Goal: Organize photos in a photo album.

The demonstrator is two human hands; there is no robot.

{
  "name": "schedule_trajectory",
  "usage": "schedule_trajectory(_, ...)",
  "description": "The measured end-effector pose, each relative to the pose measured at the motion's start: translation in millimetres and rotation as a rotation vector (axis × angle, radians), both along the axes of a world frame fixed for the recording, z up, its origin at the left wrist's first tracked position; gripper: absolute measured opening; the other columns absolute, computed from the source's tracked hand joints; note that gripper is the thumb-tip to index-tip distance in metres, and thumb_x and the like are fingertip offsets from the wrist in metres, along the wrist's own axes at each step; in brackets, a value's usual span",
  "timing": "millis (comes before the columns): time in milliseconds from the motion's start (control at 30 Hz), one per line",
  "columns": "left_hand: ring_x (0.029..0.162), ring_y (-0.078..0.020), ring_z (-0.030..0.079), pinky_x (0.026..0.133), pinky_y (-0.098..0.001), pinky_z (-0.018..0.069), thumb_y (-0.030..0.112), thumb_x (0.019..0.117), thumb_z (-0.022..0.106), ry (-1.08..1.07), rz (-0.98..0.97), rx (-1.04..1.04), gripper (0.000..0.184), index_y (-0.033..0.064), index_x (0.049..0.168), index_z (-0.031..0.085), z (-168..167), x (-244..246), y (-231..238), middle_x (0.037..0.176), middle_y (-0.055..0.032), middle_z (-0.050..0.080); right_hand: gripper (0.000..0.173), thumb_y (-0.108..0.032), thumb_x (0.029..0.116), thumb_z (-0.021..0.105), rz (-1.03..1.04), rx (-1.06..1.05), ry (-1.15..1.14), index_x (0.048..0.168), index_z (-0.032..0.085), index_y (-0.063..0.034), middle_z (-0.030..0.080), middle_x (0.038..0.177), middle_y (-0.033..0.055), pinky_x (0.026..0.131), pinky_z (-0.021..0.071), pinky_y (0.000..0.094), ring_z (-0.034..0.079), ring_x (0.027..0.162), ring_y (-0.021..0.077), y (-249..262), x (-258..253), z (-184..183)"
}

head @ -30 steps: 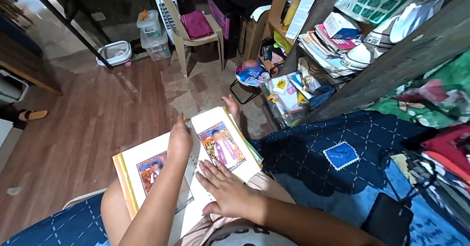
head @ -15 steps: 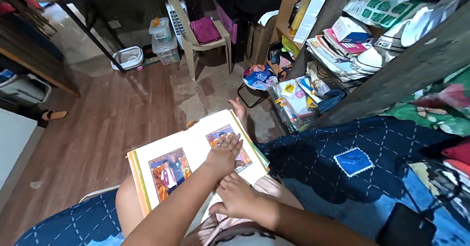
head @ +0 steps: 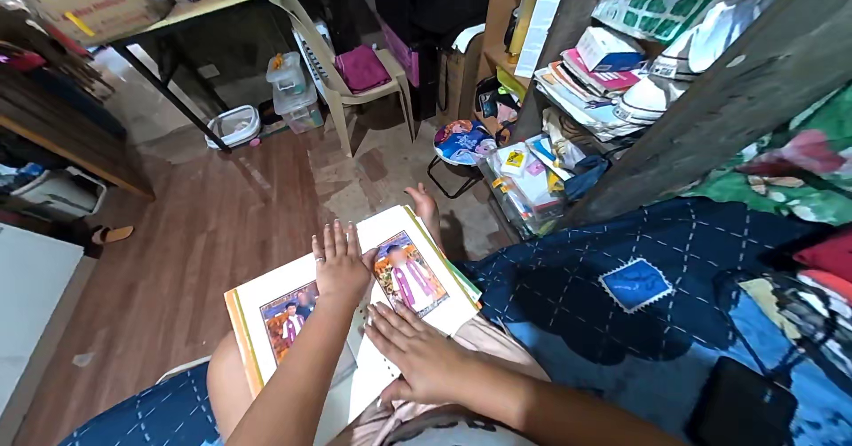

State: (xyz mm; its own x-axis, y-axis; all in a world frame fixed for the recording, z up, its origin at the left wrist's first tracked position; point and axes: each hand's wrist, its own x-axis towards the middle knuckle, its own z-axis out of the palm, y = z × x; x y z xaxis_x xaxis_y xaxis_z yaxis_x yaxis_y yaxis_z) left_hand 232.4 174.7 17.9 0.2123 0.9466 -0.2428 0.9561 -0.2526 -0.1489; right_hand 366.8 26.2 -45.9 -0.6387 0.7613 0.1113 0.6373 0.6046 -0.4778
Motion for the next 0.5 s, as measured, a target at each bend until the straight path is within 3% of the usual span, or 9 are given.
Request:
schedule_trajectory(67, 0.158, -0.0395, 0.010, 0.123, -0.0655, 0.0003, 0.053, 0.1093, 0.018, -0.002, 0.077, 0.018, 0.071, 0.0070, 0.164, 0.019, 2, -1, 4, 0.170, -0.0180, 0.014, 0.088, -0.068, 0.1003, 0.037, 0.048, -0.026, -0.006, 0.160, 0.030, -0.0039, 0.023, 0.167, 0.0218, 0.127, 0.0107, 0.0536, 0.015, 0.157, 0.0336, -6, 5, 1)
schedule_trajectory(167, 0.157, -0.0347, 0.017, 0.124, -0.0631, 0.0021, 0.036, 0.1119, 0.024, -0.012, 0.172, 0.020, 0.058, 0.0072, 0.163, 0.022, 6, -2, 7, 0.169, -0.0151, 0.023, 0.084, -0.068, 0.1007, 0.037, 0.080, 0.039, 0.059, 0.159, 0.035, -0.0066, 0.029, 0.165, 0.0220, 0.126, 0.0177, 0.0517, 0.023, 0.155, 0.0340, -17, 11, -8)
schedule_trajectory(267, 0.157, -0.0386, 0.015, 0.123, -0.0639, 0.0072, 0.007, 0.1032, 0.040, -0.014, 0.054, 0.088, 0.064, 0.0048, 0.163, 0.018, 3, 1, 0, 0.169, -0.0197, 0.018, 0.073, -0.054, 0.1037, 0.046, 0.045, -0.046, 0.192, 0.157, 0.039, -0.0042, 0.034, 0.163, 0.0195, 0.127, 0.0193, 0.0478, 0.027, 0.154, 0.0314, -21, 21, -4)
schedule_trajectory(333, 0.158, -0.0376, 0.012, 0.124, -0.0606, 0.0097, 0.001, 0.1004, 0.043, 0.013, -0.087, 0.060, 0.067, 0.0018, 0.163, 0.017, 3, 2, -9, 0.170, -0.0192, 0.013, 0.063, -0.045, 0.1052, 0.047, -0.099, -0.074, 0.287, 0.152, 0.046, -0.0020, 0.042, 0.160, 0.0174, 0.126, 0.0233, 0.0489, 0.034, 0.151, 0.0311, -20, 31, 2)
schedule_trajectory(400, 0.159, -0.0357, 0.006, 0.125, -0.0598, 0.0043, 0.002, 0.1023, 0.039, 0.087, -0.152, -0.108, 0.065, -0.0014, 0.162, 0.013, 13, 8, -25, 0.171, -0.0196, 0.009, 0.053, -0.035, 0.1040, 0.050, -0.314, -0.039, 0.397, 0.144, 0.055, 0.0002, 0.051, 0.153, 0.0172, 0.122, 0.0305, 0.0529, 0.043, 0.146, 0.0334, -17, 43, -1)
schedule_trajectory(500, 0.159, -0.0338, 0.008, 0.125, -0.0599, 0.0014, 0.006, 0.1042, 0.038, 0.132, -0.198, -0.256, 0.063, -0.0037, 0.161, 0.013, 18, 10, -64, 0.170, -0.0204, 0.009, 0.050, -0.029, 0.1056, 0.044, -0.555, -0.044, 0.533, 0.144, 0.055, -0.0002, 0.053, 0.150, 0.0166, 0.120, 0.0346, 0.0496, 0.046, 0.144, 0.0300, -11, 64, -18)
